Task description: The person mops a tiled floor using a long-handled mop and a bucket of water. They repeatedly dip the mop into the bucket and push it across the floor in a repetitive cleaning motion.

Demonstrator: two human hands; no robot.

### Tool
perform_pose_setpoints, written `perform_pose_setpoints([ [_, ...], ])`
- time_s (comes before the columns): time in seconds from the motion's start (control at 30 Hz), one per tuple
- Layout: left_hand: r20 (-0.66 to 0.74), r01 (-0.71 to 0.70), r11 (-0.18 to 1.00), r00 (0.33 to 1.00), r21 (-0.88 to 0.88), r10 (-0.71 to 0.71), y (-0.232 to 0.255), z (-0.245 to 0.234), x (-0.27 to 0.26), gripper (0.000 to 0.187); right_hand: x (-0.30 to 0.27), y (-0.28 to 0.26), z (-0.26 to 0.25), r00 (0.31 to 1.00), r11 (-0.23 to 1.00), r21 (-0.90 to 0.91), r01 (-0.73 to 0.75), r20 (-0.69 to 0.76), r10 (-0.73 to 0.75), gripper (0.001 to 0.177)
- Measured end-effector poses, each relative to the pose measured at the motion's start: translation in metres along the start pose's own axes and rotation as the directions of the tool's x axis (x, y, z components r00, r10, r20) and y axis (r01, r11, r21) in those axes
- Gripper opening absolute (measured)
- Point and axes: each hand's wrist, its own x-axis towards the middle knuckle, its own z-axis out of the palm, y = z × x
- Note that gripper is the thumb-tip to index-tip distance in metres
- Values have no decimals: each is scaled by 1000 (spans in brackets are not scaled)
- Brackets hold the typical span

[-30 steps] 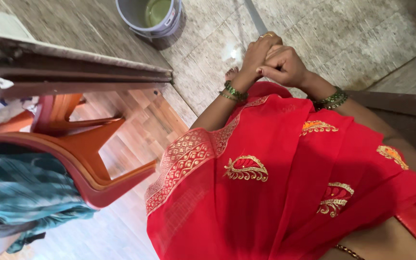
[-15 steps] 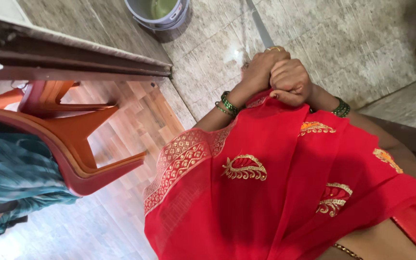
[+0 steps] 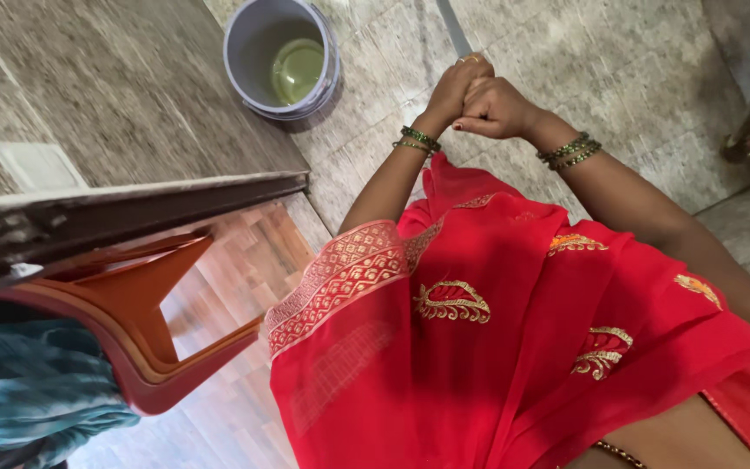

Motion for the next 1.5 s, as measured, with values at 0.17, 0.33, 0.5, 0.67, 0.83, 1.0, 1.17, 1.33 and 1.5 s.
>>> perform_pose_setpoints([
  [0.17, -1, 35, 993, 999, 110, -35, -29, 4, -8, 15, -1, 28, 24, 1000, 1000, -23, -14, 15, 14, 45],
  [0.33, -105, -114, 965, 984, 236, 142, -36, 31, -40, 17, -28, 4, 45, 999, 999, -38, 19, 26, -18, 40],
  [0.5, -34, 53, 980, 998, 191, -47, 20, 47, -42, 18, -50, -30, 17, 998, 998, 18, 56, -7, -56, 46],
  [0.67, -112, 135, 981, 986, 136, -120, 105, 70, -49, 16, -72, -93, -19, 998, 986, 153, 64, -31, -60, 46],
  [0.83, -226, 1, 996, 974, 95, 21, 182, 90, -80, 21, -96, -152, -43, 988, 928, 345, 143, 8, -155, 52],
  [1.0, -121, 164, 974, 982, 157, -146, 242, 101, -97, 23, -115, -201, -64, 947, 868, 406, 287, 18, -322, 52],
  [1.17, -125, 160, 969, 983, 190, -137, 253, 107, -103, 30, -116, -207, -66, 914, 827, 428, 364, 6, -405, 52],
  [1.33, -127, 221, 941, 973, 255, -194, 224, 101, -89, 29, -100, -186, -63, 900, 805, 419, 420, -76, -430, 53],
  [1.5, -133, 235, 949, 969, 210, -210, 156, 84, -67, 24, -70, -128, -60, 904, 823, 412, 392, -8, -427, 52],
])
